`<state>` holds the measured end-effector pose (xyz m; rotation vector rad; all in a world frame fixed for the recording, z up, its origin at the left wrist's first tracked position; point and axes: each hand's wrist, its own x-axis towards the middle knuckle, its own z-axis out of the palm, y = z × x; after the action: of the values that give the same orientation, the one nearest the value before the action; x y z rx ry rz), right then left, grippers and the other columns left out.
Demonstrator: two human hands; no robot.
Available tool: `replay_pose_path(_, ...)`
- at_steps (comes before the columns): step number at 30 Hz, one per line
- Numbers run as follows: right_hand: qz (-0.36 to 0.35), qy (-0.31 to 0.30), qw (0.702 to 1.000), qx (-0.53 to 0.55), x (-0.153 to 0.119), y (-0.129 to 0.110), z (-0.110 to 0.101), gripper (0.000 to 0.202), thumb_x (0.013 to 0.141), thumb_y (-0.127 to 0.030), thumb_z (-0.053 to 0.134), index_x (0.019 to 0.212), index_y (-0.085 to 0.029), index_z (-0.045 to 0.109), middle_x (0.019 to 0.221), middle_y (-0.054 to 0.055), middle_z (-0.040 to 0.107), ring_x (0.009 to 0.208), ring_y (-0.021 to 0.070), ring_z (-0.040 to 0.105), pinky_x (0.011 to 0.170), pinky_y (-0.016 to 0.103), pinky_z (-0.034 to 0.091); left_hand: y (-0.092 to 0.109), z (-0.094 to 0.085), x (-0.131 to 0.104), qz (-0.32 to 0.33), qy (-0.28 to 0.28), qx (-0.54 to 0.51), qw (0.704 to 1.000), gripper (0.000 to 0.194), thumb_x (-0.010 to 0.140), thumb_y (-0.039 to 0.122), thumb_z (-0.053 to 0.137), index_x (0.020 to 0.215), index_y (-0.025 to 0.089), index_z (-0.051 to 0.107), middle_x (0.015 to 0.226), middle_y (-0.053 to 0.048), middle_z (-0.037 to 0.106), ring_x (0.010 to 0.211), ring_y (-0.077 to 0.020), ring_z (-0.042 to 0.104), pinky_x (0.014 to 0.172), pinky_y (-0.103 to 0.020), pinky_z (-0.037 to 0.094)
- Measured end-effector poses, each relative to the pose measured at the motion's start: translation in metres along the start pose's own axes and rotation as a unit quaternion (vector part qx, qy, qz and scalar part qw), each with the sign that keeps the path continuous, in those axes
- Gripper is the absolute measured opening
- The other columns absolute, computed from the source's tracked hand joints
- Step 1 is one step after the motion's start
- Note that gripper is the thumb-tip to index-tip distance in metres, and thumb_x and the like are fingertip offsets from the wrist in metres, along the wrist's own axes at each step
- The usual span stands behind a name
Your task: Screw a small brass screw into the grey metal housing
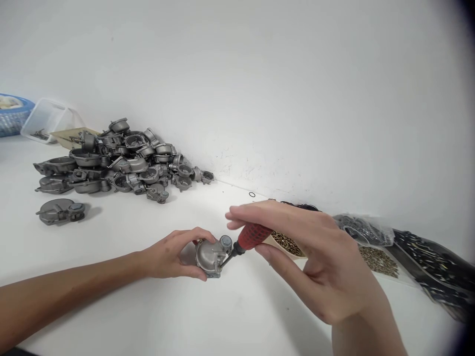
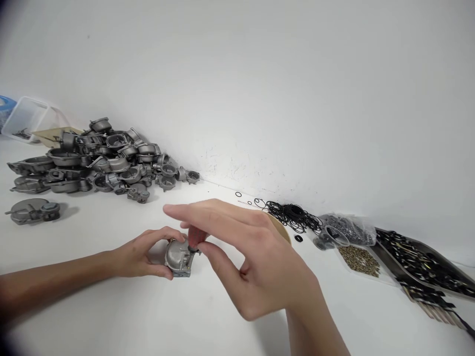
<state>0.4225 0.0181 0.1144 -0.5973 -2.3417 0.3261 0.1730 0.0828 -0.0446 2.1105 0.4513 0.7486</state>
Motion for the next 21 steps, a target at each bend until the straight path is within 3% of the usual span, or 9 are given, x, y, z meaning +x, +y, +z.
replay_pose_path(4, -0.030, 0.062, 0.998, -0.009, 0.003, 0.006, 0.006, 0.042, 0.086, -0.009, 0.076, 0.127, -0.017, 0.068, 0.092, 0.003, 0.073, 0.080, 0.0126, 0.068, 0.062, 0.026, 0.059, 0.003, 0.000, 0.000, -0.022, -0.010, 0.001, 1.000, 0.055, 0.083, 0.042, 0.081, 0.126, 0.026, 0.052, 0.110, -0.001, 0.070, 0.093, -0.0183, 0.067, 0.086, -0.030, 0.052)
replay_pose_path(10, -0.022, 0.059, 0.997, 0.049, 0.006, 0.012, 0.007, 0.049, 0.090, 0.000, 0.062, 0.137, -0.013, 0.062, 0.103, 0.009, 0.075, 0.089, 0.0177, 0.073, 0.086, 0.038, 0.064, 0.001, 0.000, 0.001, -0.007, 0.004, 0.015, 1.000, 0.057, 0.082, 0.042, 0.082, 0.127, 0.027, 0.051, 0.123, -0.004, 0.067, 0.105, -0.0212, 0.066, 0.092, -0.032, 0.050)
replay_pose_path(14, -0.051, 0.111, 0.990, 0.071, 0.006, 0.016, 0.009, 0.047, 0.079, -0.006, 0.082, 0.124, -0.018, 0.073, 0.094, 0.005, 0.070, 0.075, 0.0137, 0.071, 0.069, 0.030, 0.065, 0.001, 0.000, 0.000, -0.013, 0.002, 0.010, 1.000, 0.057, 0.081, 0.040, 0.083, 0.126, 0.027, 0.051, 0.115, -0.002, 0.069, 0.097, -0.0188, 0.066, 0.087, -0.031, 0.051)
replay_pose_path(18, -0.012, 0.063, 0.993, 0.101, 0.005, 0.016, 0.011, 0.044, 0.089, -0.006, 0.068, 0.132, -0.014, 0.066, 0.112, 0.012, 0.070, 0.084, 0.0166, 0.072, 0.075, 0.035, 0.066, 0.002, 0.000, 0.000, -0.006, 0.004, 0.007, 1.000, 0.056, 0.082, 0.040, 0.082, 0.127, 0.026, 0.051, 0.118, -0.003, 0.069, 0.097, -0.0189, 0.066, 0.087, -0.031, 0.051)
replay_pose_path(21, -0.030, 0.066, 0.991, 0.116, 0.007, 0.015, 0.015, 0.045, 0.089, -0.004, 0.068, 0.131, -0.018, 0.067, 0.104, 0.009, 0.074, 0.083, 0.0161, 0.072, 0.070, 0.032, 0.066, 0.003, 0.000, 0.000, -0.009, 0.000, 0.003, 1.000, 0.055, 0.083, 0.042, 0.080, 0.127, 0.026, 0.052, 0.115, -0.004, 0.069, 0.097, -0.0194, 0.066, 0.087, -0.032, 0.051)
